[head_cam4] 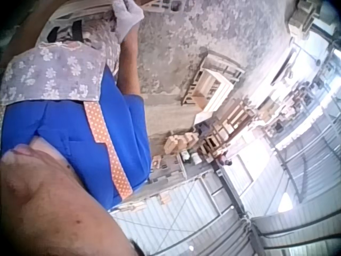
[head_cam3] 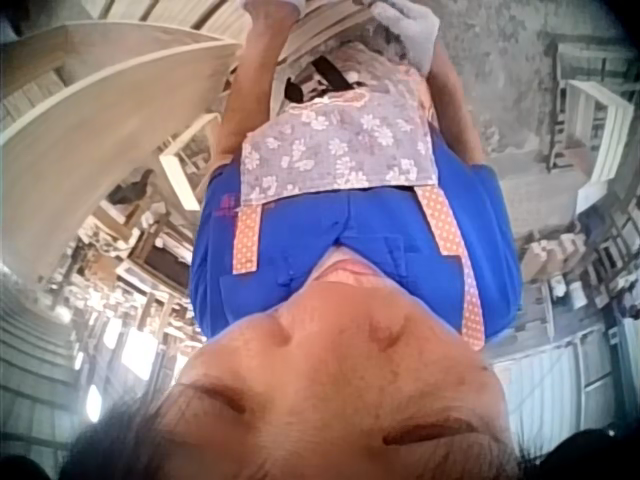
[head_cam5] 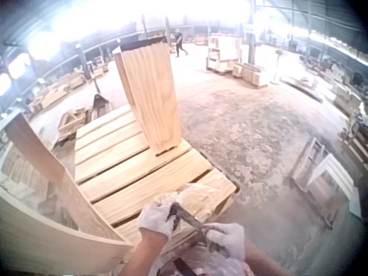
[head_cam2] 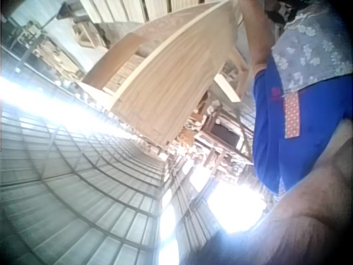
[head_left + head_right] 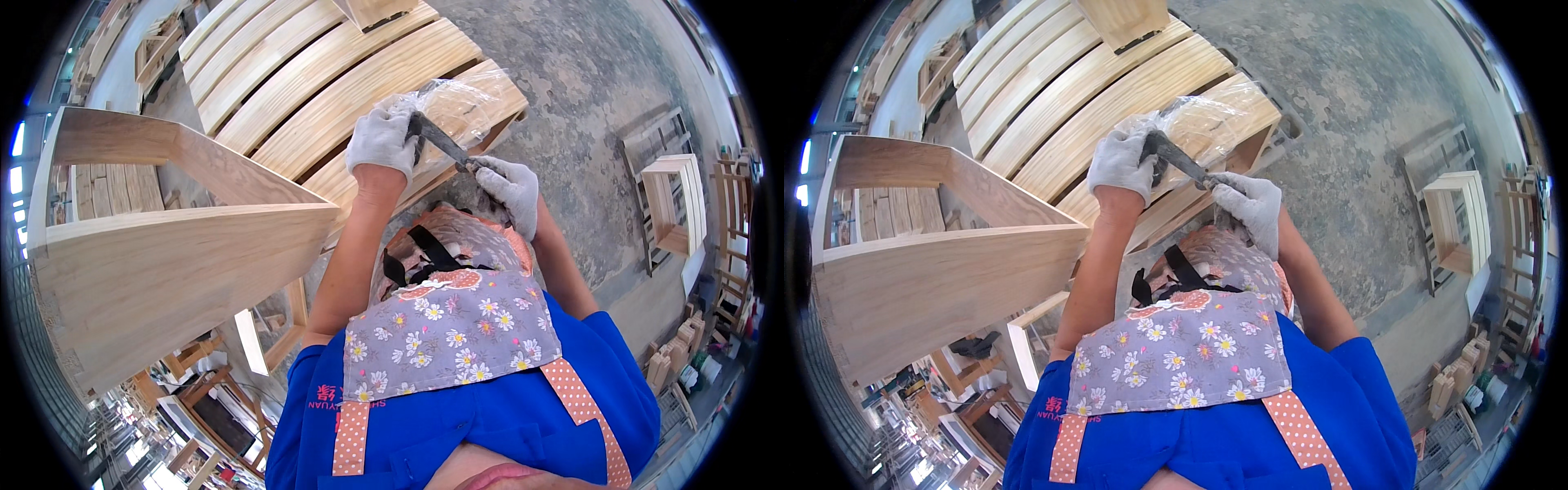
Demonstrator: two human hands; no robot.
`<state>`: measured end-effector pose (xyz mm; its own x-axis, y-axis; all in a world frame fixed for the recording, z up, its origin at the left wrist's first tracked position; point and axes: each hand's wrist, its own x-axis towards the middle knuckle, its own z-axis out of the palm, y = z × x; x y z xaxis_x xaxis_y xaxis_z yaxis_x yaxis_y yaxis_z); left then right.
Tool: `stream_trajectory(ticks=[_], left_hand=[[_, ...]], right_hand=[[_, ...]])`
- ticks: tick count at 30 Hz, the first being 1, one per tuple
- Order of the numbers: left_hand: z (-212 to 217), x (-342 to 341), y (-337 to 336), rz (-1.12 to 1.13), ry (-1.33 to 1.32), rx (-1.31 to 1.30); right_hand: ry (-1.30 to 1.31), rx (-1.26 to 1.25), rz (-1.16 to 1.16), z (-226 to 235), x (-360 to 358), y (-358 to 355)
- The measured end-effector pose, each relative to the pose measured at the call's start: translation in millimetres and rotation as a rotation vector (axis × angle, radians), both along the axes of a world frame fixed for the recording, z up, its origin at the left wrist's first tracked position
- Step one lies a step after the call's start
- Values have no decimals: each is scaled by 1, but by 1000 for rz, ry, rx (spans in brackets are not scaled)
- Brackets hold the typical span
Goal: The person applies a dark filler material to the joints and edges of wooden frames using a putty knife. The person picks up each frame, applies the filler, and then sets the frame aside on a wooden pallet.
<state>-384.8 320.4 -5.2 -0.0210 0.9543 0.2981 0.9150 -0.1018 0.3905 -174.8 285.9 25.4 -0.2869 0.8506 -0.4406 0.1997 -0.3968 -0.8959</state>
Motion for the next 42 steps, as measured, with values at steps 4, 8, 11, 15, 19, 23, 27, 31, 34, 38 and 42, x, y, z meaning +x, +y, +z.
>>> stream_trajectory(ticks=[4, 8, 11, 15, 19, 23, 27, 31, 34, 38, 42], left_hand=[[-4, 0, -1, -33, 26, 76], [-7, 0, 1, -63, 19, 154], [-3, 0, 1, -58, 22, 132], [0, -1, 2, -37, 8, 64], [4, -1, 1, -7, 0, -27], [-1, -6, 3, 12, -43, -62], [-8, -13, 0, 56, -308, -50], [4, -12, -11, 201, -538, -167], [-13, -21, -25, 219, -570, -95], [16, -15, -62, 303, -167, -138], [110, -55, -136, -333, -854, -483]], right_hand=[[472, -375, -16, -22, 10, 2], [1177, -819, -22, -63, 17, -1], [1338, -931, -89, -72, 16, -3], [1482, -987, -50, -68, 14, -3], [1297, -847, -85, -62, 20, -1], [1053, -552, 8, -52, 27, 8], [597, -215, 1, -23, 22, 12], [582, -137, -84, -2, 6, 10], [646, -149, 122, 5, 12, 16], [589, -87, 150, 14, 4, 21], [655, -196, 78, 27, -7, 20]])
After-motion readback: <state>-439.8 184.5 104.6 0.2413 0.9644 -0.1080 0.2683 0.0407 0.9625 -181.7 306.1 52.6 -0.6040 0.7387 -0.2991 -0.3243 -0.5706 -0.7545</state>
